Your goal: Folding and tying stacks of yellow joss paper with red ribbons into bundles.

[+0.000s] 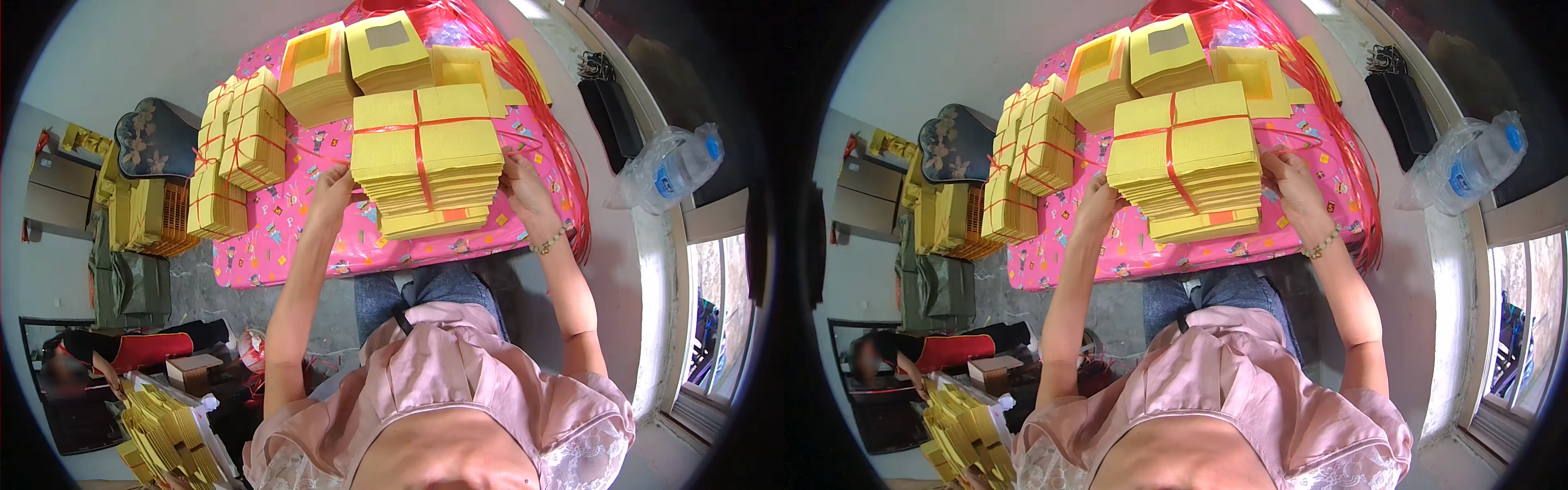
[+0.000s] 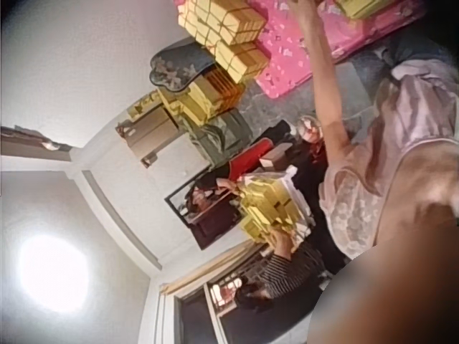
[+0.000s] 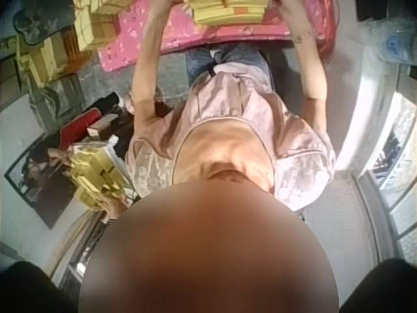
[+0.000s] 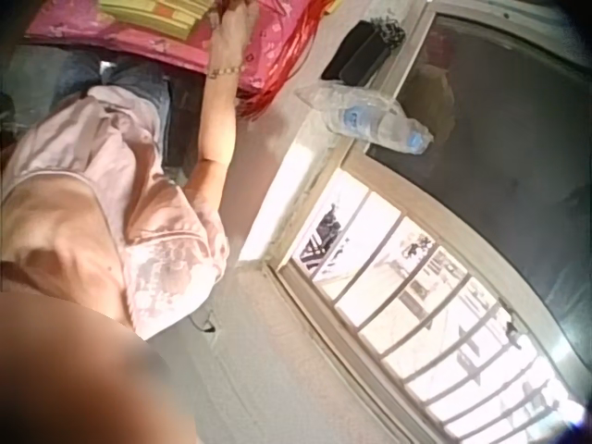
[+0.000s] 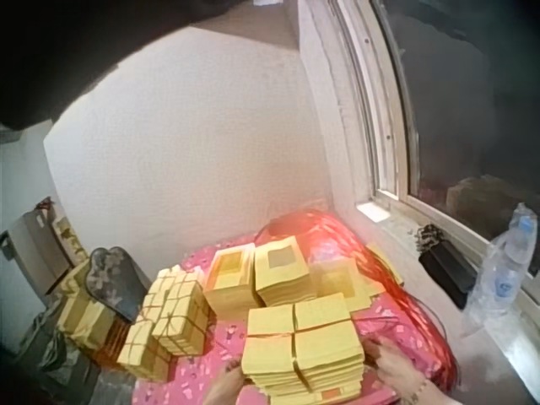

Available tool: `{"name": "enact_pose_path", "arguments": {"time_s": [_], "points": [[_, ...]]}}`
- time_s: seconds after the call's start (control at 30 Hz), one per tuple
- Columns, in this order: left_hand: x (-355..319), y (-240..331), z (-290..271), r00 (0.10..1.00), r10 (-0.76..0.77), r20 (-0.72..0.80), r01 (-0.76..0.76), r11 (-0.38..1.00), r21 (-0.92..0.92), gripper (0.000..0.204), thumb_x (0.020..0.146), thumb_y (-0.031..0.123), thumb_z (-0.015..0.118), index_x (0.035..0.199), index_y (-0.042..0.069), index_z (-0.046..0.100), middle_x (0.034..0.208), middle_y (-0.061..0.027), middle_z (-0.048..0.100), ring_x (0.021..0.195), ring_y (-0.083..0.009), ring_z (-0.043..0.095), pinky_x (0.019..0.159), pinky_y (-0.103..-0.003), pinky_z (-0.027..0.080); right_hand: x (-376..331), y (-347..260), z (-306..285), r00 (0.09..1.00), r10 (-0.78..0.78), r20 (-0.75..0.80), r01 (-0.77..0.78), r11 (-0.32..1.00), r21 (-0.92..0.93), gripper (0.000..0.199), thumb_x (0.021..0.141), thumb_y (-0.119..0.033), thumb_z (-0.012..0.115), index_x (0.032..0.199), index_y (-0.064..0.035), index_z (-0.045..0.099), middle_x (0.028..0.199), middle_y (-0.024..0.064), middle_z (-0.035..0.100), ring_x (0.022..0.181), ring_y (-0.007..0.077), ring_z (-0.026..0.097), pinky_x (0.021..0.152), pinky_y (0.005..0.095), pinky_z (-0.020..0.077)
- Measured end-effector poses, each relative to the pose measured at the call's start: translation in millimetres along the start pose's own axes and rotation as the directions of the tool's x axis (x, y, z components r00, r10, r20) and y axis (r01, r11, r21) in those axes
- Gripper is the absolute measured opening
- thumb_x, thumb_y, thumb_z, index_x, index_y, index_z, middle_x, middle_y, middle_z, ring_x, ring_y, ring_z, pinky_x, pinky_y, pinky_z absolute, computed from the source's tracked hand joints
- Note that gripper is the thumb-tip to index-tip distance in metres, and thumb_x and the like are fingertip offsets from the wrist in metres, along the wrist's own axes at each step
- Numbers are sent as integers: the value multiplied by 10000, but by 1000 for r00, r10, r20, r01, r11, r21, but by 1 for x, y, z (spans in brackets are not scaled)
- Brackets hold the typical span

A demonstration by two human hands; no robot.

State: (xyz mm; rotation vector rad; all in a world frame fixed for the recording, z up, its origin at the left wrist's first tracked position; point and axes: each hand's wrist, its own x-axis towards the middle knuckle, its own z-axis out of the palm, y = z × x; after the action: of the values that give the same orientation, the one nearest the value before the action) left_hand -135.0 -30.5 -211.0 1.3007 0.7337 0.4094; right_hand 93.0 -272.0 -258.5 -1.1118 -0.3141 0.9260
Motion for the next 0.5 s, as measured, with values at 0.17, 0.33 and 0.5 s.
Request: {"name": "enact_pose_path", "arguments": {"time_s": [0.17,0.33,0.5], "points": [[-5,5,2,1000,23,-12,-22,998,67,200,1001,202,580,1050,26,662,930,-62,722,779,-130,693,679,-302,569,-14,-9,29,992,-104,-72,103,994,-20,137,981,-222,631,1003,-88,652,874,-39,656,765,52,591,685,228,450],[-23,13,2,994,109,-18,-110,987,-118,210,1005,216,587,1080,28,644,943,-55,719,804,-115,690,701,-272,557,-33,-30,54,967,-238,-90,238,971,-18,157,977,-210,655,1009,-57,646,940,2,686,845,58,594,727,242,467],[-40,49,15,971,239,-29,-235,913,-333,186,1042,246,537,1059,67,583,972,-41,691,838,-100,658,746,-256,538,-45,-70,94,821,-571,5,569,819,-73,54,1009,-89,572,1032,-41,565,1201,110,666,1013,98,608,893,261,482]]}}
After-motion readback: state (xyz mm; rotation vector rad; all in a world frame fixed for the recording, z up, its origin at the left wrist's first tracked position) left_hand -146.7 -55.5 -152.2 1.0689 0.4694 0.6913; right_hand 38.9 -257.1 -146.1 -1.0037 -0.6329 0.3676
